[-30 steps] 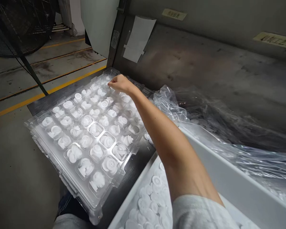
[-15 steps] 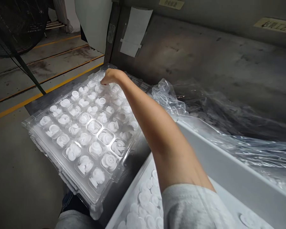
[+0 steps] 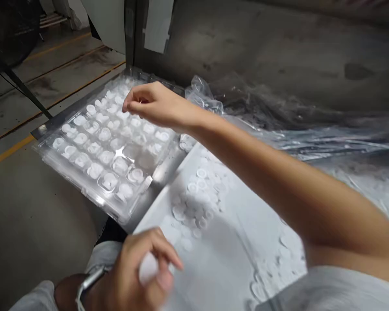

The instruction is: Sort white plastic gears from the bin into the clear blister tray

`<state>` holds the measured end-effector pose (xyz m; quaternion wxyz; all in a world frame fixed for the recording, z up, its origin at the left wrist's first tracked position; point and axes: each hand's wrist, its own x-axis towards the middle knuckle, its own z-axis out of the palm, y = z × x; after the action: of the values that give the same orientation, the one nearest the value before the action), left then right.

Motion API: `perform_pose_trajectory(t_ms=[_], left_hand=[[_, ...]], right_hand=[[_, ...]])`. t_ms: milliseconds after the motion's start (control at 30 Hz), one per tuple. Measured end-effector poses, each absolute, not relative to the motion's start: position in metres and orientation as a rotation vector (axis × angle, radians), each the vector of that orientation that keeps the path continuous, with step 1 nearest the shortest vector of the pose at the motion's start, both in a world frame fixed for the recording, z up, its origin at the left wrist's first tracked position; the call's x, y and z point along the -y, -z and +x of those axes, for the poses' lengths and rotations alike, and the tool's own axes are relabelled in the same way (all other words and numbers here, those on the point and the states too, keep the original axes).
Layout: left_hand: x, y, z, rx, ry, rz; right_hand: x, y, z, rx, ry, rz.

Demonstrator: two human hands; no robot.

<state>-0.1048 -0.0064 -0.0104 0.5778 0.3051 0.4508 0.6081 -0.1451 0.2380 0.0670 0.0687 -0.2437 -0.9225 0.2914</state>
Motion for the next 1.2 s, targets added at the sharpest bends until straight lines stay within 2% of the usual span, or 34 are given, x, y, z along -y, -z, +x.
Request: perform_pose_trajectory(t_ms=[67,133,233,333,667,900,1200], left_hand=[[0.005,0.010,-0.106,-0.840,-1.477,0.365],[0.001,0.009,-0.106,-0.760,-1.482,0.194],[-0.004,0.000,-0.099,-0.723,-1.450,0.044],[-0.005,-0.011,-0.081,-0.595,-1.401,-0.105],[-0.012,-0.014,-0.004,-0.525,-1.215,-0.191],[-0.011,-0.006,0.013,-0.562,-1.140,-0.208],[-0.005,0.002,0.011,-0.589,-1.123,-0.140]], right_hand=[[-0.197,-0.080,-0.095,2.818,-0.915,-0.316],[-0.157,-0.083,-0.047,2.857,-0.721,-0.076],[-0.111,-0.071,0.014,2.846,-0.332,-0.037],[-0.085,-0.051,0.059,2.799,-0.210,-0.166],[-0.066,-0.031,0.131,2.674,-0.338,-0.616],[-0.075,-0.026,0.147,2.577,-0.713,-0.699],[-0.085,-0.021,0.156,2.635,-0.590,-0.809]])
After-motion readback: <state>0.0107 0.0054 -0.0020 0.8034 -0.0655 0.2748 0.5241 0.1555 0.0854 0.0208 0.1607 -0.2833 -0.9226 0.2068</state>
